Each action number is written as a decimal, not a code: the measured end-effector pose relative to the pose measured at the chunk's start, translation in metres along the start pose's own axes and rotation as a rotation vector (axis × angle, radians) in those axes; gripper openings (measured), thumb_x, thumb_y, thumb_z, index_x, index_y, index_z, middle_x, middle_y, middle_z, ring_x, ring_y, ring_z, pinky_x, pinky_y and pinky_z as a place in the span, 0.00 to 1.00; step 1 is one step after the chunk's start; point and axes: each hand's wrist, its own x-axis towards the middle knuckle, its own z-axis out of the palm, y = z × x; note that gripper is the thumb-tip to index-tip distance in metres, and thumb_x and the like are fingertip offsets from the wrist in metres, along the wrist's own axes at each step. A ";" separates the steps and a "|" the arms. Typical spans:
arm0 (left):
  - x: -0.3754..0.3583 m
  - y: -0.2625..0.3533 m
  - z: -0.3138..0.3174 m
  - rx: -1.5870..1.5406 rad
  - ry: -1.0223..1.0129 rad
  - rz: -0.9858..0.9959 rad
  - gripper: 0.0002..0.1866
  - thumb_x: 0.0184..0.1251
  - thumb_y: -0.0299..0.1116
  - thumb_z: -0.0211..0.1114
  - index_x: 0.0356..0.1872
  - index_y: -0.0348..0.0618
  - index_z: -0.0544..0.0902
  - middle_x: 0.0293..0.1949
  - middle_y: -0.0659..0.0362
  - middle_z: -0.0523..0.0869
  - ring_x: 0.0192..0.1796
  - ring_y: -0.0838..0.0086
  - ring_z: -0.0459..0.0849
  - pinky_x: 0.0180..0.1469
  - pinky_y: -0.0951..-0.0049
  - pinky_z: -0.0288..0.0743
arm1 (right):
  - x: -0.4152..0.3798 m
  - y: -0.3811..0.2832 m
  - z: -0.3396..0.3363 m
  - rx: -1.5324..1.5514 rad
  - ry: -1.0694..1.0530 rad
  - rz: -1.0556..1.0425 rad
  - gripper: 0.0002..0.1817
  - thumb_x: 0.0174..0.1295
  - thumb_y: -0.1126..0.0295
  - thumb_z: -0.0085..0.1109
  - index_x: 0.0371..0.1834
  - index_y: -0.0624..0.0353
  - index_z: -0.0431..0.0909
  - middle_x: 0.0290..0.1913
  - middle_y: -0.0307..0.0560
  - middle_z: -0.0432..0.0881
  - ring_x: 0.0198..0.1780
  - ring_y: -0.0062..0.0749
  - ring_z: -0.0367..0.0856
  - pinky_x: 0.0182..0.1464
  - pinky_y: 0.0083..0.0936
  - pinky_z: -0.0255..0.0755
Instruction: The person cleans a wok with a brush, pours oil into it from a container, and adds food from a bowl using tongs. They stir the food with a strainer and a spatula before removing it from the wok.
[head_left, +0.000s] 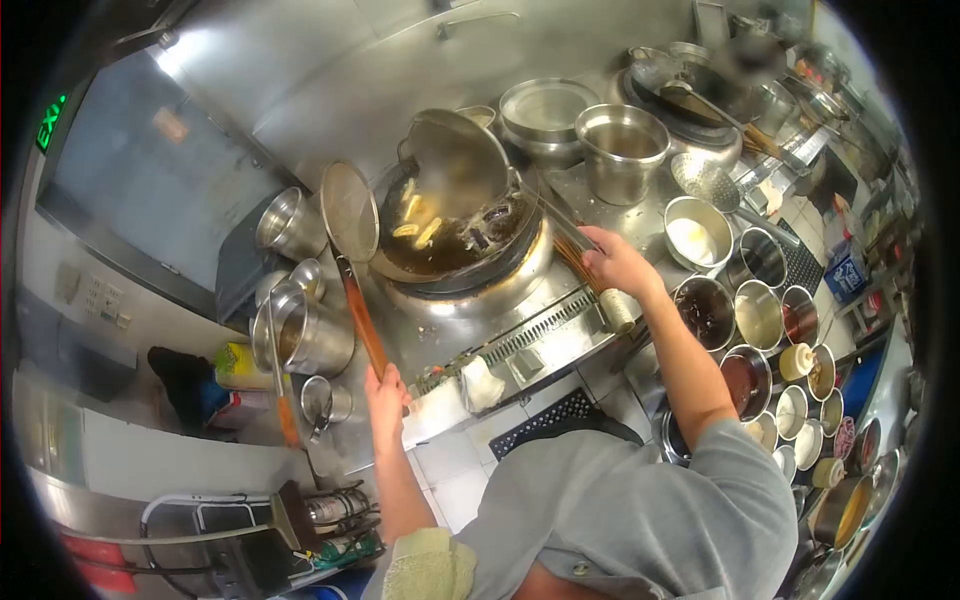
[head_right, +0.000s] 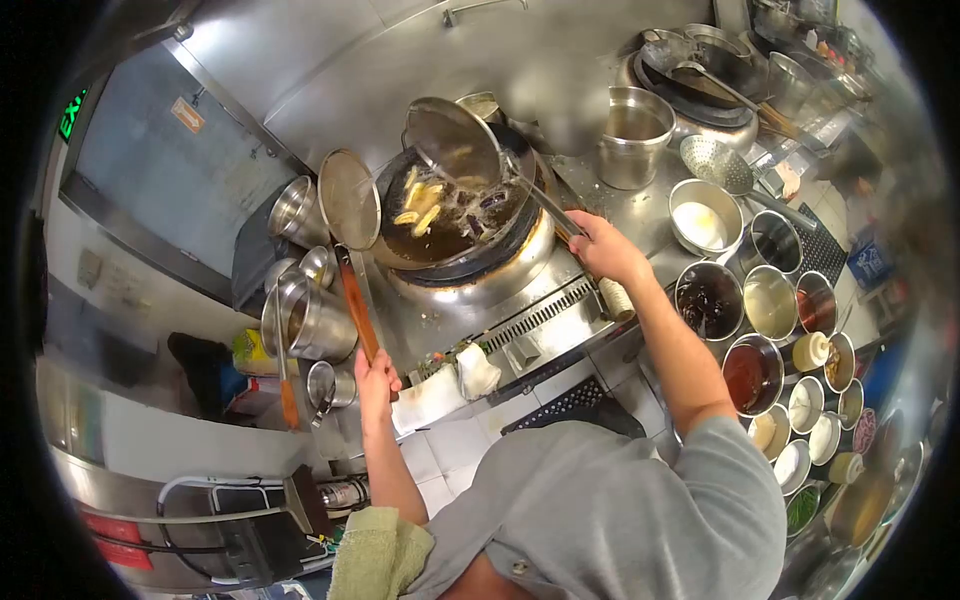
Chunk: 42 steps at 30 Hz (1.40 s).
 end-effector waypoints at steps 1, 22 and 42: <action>0.004 0.008 0.004 -0.006 -0.012 -0.033 0.06 0.69 0.31 0.52 0.34 0.48 0.64 0.20 0.67 0.64 0.16 0.84 0.62 0.14 0.79 0.55 | -0.003 0.005 0.002 -0.017 0.077 -0.076 0.21 0.61 0.76 0.48 0.59 0.62 0.70 0.32 0.44 0.77 0.36 0.28 0.74 0.43 0.25 0.70; 0.101 0.001 0.077 0.762 -0.118 0.226 0.24 0.65 0.33 0.55 0.61 0.33 0.68 0.49 0.38 0.80 0.53 0.46 0.78 0.55 0.57 0.70 | -0.019 0.017 -0.005 0.487 0.191 0.045 0.22 0.66 0.78 0.44 0.64 0.59 0.64 0.29 0.35 0.71 0.18 0.14 0.62 0.17 0.15 0.56; 0.044 0.019 0.042 0.989 -0.055 0.460 0.29 0.60 0.29 0.59 0.66 0.58 0.70 0.42 0.39 0.81 0.46 0.46 0.80 0.50 0.53 0.74 | -0.019 0.011 -0.015 0.443 0.196 0.115 0.28 0.65 0.77 0.46 0.70 0.59 0.56 0.33 0.35 0.72 0.22 0.13 0.63 0.20 0.12 0.56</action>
